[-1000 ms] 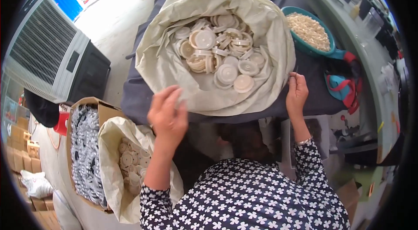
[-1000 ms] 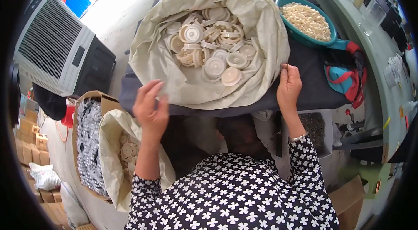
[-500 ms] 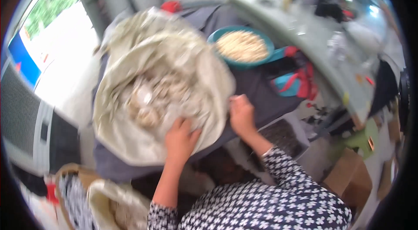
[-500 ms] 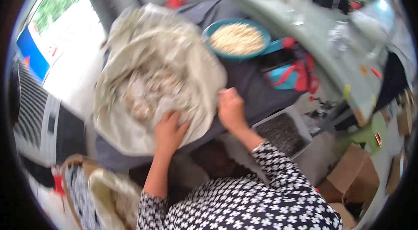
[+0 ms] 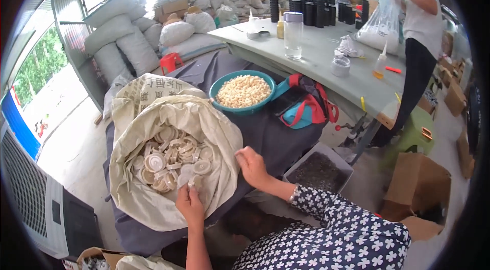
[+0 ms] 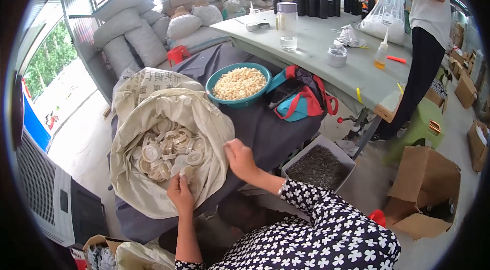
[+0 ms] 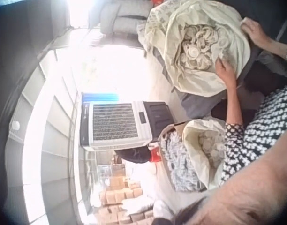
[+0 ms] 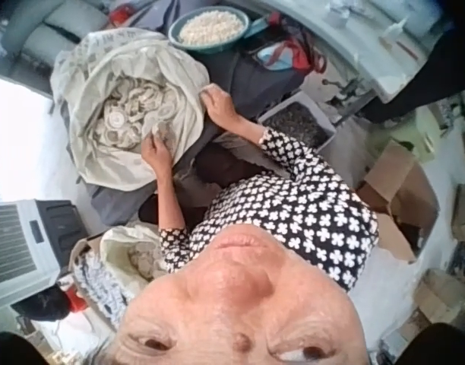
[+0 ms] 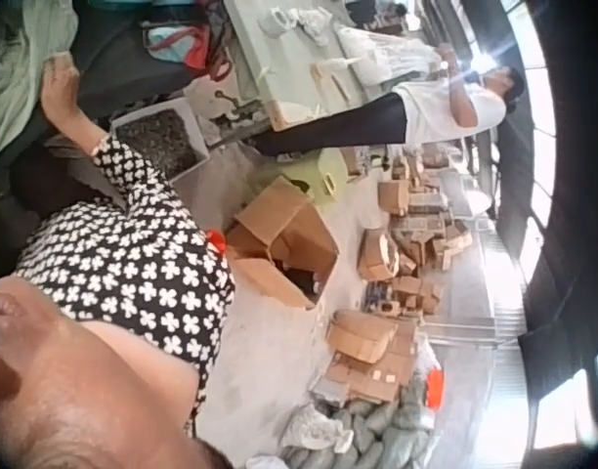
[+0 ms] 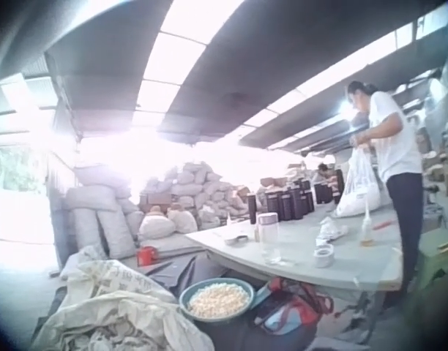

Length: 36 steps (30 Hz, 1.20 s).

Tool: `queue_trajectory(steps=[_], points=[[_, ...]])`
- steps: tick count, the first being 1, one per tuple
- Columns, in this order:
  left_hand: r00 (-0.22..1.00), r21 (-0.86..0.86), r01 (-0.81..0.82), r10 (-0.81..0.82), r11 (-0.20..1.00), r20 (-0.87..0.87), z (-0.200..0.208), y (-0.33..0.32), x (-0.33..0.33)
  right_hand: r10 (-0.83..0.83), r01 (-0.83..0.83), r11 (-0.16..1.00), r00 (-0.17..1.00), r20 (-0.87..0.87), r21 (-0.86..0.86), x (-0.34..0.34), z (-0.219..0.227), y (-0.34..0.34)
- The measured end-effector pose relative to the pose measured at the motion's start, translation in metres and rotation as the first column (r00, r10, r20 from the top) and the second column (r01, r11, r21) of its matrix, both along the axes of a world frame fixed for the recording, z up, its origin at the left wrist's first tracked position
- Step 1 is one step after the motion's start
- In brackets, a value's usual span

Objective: The person assembles small white plastic components by hand, inserting small pins into plastic housings at an industrial workstation.

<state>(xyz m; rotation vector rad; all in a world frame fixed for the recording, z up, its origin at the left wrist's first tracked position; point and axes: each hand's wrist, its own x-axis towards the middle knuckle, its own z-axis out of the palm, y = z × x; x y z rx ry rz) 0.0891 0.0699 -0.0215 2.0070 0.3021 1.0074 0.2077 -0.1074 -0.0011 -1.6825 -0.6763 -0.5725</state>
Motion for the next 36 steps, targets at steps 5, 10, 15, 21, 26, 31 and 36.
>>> queue_trajectory(steps=[5,10,15,21,26,31,36], points=[[0.99,0.011,-0.129,0.128,0.992,0.059,0.022,-0.013,-0.022,0.443,-0.44,0.896,0.894,-0.061,0.052,-0.045,0.014,0.041],[0.986,0.501,-0.127,0.052,0.856,0.161,0.046,-0.041,-0.037,0.728,-0.555,0.675,0.395,-0.56,0.486,-0.067,0.053,0.048],[0.95,-0.352,0.035,0.077,0.935,0.301,0.048,-0.041,-0.074,0.853,-0.686,0.426,0.087,-0.514,0.59,-0.074,0.05,0.038],[0.909,-0.829,0.407,-0.26,0.383,0.327,0.043,-0.039,-0.105,0.846,-0.778,0.257,-0.106,-0.523,0.573,-0.089,0.04,0.032],[0.917,-0.856,0.391,-0.224,0.338,0.331,0.036,-0.047,-0.107,0.815,-0.765,0.41,0.061,-0.577,0.498,-0.098,0.035,0.026],[0.94,-0.855,0.331,-0.222,0.399,0.26,0.031,-0.05,-0.109,0.789,-0.808,0.39,0.045,-0.613,0.442,-0.098,0.026,0.02],[0.951,-0.828,0.308,-0.139,0.469,0.275,0.029,-0.058,-0.107,0.763,-0.83,0.482,0.24,-0.601,0.281,-0.104,0.03,0.017]])
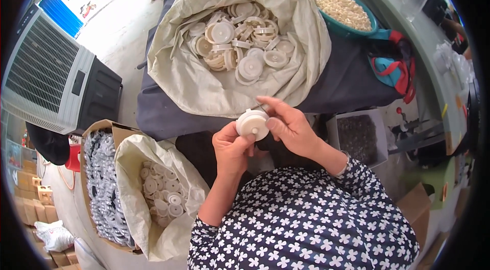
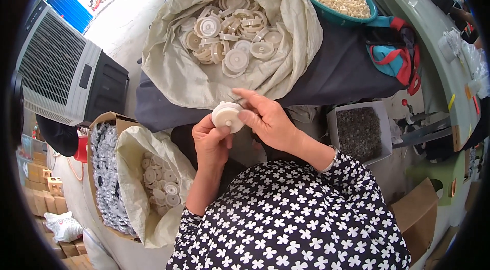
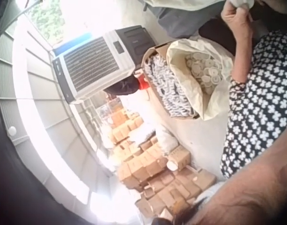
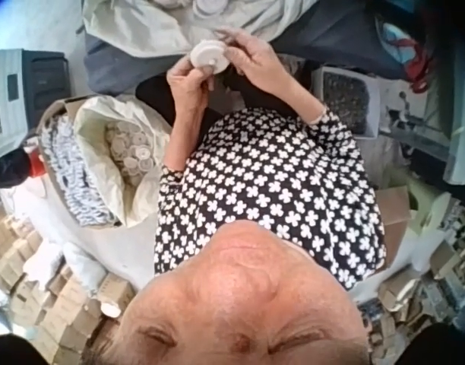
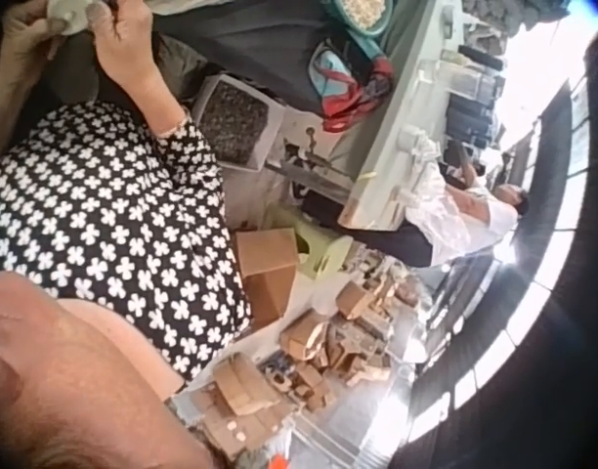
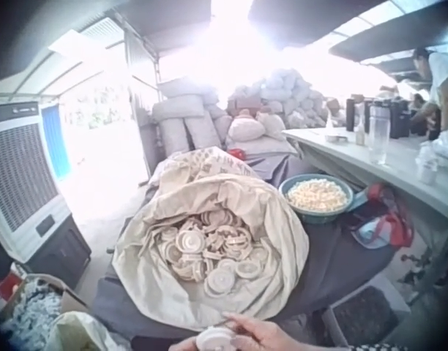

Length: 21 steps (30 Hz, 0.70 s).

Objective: The person assembles small white plastic components by hand, inserting small pins into plastic housings at an industrial workstation.

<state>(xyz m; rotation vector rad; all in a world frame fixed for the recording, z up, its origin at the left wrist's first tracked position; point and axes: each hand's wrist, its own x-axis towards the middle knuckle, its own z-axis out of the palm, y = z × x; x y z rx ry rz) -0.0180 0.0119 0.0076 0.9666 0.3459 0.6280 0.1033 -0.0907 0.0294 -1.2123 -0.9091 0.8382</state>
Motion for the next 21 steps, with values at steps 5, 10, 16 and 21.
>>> queue_trajectory(steps=[5,10,16,21], points=[[0.985,0.181,-0.132,0.15,0.975,-0.09,0.004,-0.002,-0.002,-0.262,0.184,0.964,0.77,0.582,0.19,0.01,0.016,-0.015],[0.985,0.253,-0.162,0.17,0.954,-0.009,0.006,-0.004,0.0,-0.078,-0.003,0.996,0.504,0.86,0.091,0.015,0.027,-0.026],[0.987,0.331,-0.157,0.157,0.931,0.024,-0.002,-0.001,0.0,-0.036,0.019,0.999,0.346,0.938,0.031,0.015,0.035,-0.03],[0.989,0.317,-0.141,0.148,0.938,0.004,0.002,-0.001,-0.002,0.02,0.025,0.999,0.282,0.959,-0.028,0.018,0.043,-0.029]])
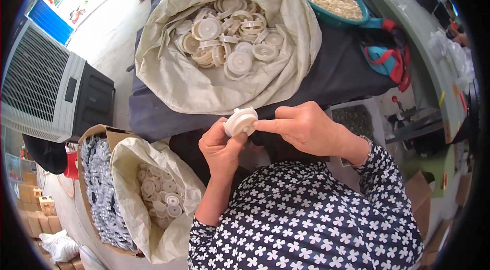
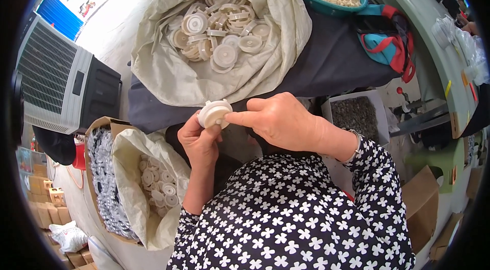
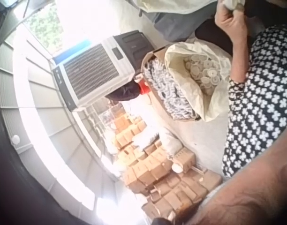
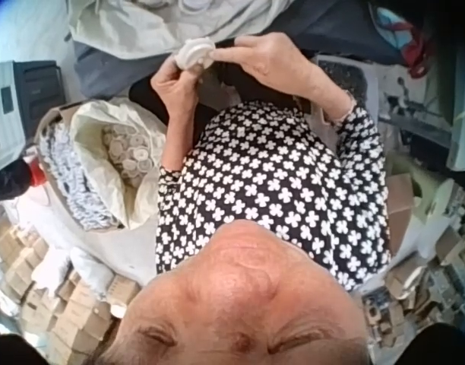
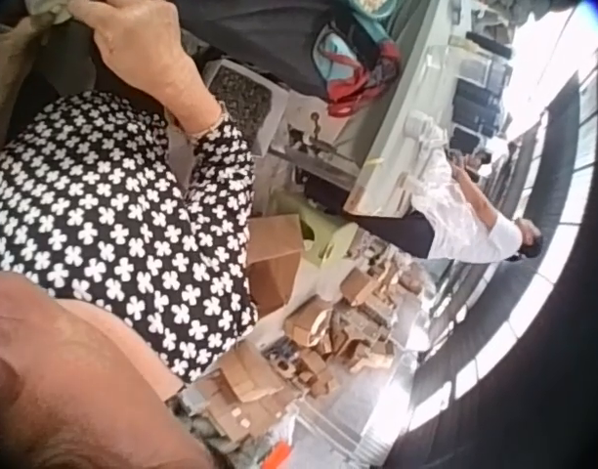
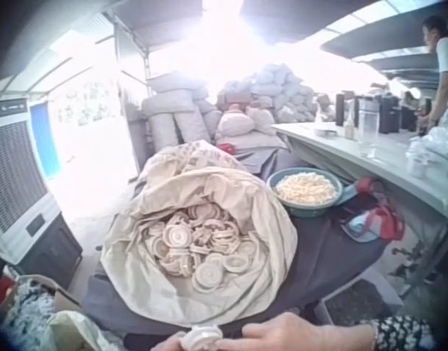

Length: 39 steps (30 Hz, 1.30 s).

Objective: The person assembles small white plastic components by hand, inserting small pins into plastic housings at an industrial workstation.

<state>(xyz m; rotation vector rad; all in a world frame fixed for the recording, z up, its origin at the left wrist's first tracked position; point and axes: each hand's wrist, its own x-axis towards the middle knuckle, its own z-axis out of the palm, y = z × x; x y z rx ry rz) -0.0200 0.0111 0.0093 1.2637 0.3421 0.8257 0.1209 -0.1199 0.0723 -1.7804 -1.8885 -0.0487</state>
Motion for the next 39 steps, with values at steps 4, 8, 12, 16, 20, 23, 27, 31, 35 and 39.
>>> queue_trajectory(steps=[4,8,12,16,20,23,27,31,35,39], points=[[1.0,-0.084,0.0,-0.003,0.996,-0.026,0.0053,-0.0033,-0.0009,0.051,-0.048,0.999,0.991,-0.12,0.024,0.0012,-0.0024,0.0015],[0.999,-0.095,0.018,-0.021,0.995,-0.027,0.0031,-0.0021,-0.0017,0.081,-0.077,0.996,0.99,-0.114,0.037,0.0035,-0.0003,0.0019],[1.0,-0.099,0.026,-0.026,0.995,-0.004,0.0015,-0.0014,-0.0023,0.079,-0.08,0.997,0.996,-0.03,-0.019,0.0075,0.0035,0.0041],[0.998,-0.179,0.059,-0.054,0.982,0.036,0.0016,-0.0013,-0.0025,0.107,-0.11,0.994,0.99,-0.09,-0.026,0.0097,0.0014,0.0055],[0.998,-0.174,0.057,-0.052,0.983,0.031,0.0006,-0.0004,-0.0038,0.094,-0.101,0.994,0.989,-0.113,-0.053,0.0059,0.0041,0.0065],[0.998,-0.114,0.059,-0.055,0.992,0.038,-0.0011,0.0011,-0.0051,0.133,-0.149,0.988,0.957,-0.256,-0.045,0.0066,0.0023,0.0077],[0.996,-0.175,0.074,-0.063,0.982,0.067,-0.0015,0.0004,-0.0041,0.112,-0.14,0.988,0.942,-0.316,-0.067,0.0054,0.0,0.0073],[0.995,-0.172,0.079,-0.067,0.982,0.078,-0.0017,0.0004,-0.0048,0.101,-0.13,0.989,0.941,-0.324,-0.072,0.0035,0.0012,0.0071],[0.996,-0.166,0.075,-0.065,0.983,0.066,-0.0026,0.0008,-0.0053,0.102,-0.133,0.989,0.935,-0.339,-0.067,0.0031,0.0021,0.0072],[0.997,-0.172,0.061,-0.051,0.983,0.063,0.0006,-0.0002,-0.0046,0.093,-0.126,0.989,0.937,-0.337,-0.078,0.0027,0.0018,0.0077]])
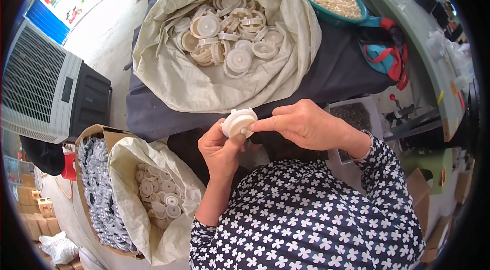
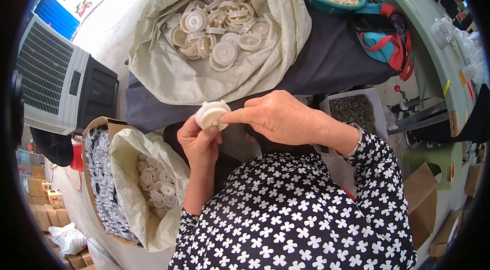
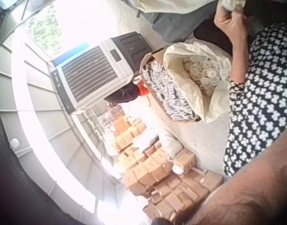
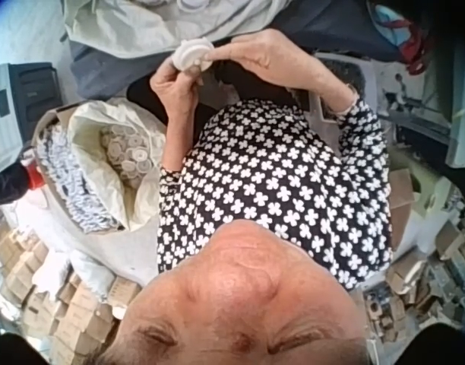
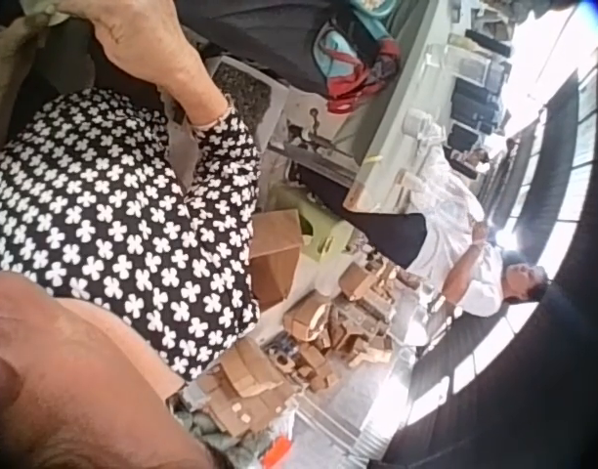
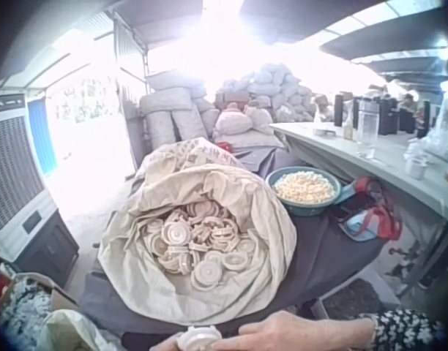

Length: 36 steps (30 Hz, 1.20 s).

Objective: The person assembles small white plastic components by hand, inserting small pins into plastic housings at an industrial workstation.

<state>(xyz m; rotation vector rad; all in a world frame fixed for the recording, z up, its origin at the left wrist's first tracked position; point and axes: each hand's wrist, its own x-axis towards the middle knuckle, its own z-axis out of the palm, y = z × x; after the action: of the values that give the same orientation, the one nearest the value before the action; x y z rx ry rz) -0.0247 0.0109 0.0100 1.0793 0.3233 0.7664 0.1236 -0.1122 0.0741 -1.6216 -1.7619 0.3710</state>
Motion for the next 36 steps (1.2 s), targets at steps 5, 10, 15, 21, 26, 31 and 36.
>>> queue_trajectory(steps=[5,10,15,21,26,31,36], points=[[0.995,0.244,-0.067,0.082,0.967,-0.051,-0.004,0.005,-0.002,-0.025,0.029,0.999,0.98,0.198,-0.017,-0.006,0.003,0.001],[0.958,0.461,-0.215,0.277,0.861,-0.07,-0.007,0.001,0.001,-0.15,0.122,0.986,0.945,0.29,0.113,-0.024,-0.025,0.008],[0.989,-0.083,-0.144,0.139,0.986,-0.058,0.001,-0.006,0.005,-0.273,0.241,0.894,0.962,0.032,0.379,-0.036,-0.057,0.021],[1.0,-0.327,0.015,-0.015,0.945,0.002,0.004,-0.002,0.008,-0.011,0.223,0.919,0.84,-0.543,0.326,-0.045,-0.073,0.022],[0.994,-0.419,0.091,-0.111,0.904,-0.024,-0.011,-0.001,0.025,0.181,0.135,0.969,0.176,-0.968,0.206,-0.028,-0.078,-0.007],[0.997,-0.246,-0.007,-0.013,0.969,-0.081,-0.017,0.003,0.026,-0.402,0.647,0.746,0.246,-0.882,-0.159,0.023,-0.123,-0.075],[0.992,-0.257,0.079,-0.101,0.963,-0.071,-0.036,0.005,0.032,-0.698,0.886,0.127,-0.239,-0.675,-0.445,0.054,-0.249,-0.2]])
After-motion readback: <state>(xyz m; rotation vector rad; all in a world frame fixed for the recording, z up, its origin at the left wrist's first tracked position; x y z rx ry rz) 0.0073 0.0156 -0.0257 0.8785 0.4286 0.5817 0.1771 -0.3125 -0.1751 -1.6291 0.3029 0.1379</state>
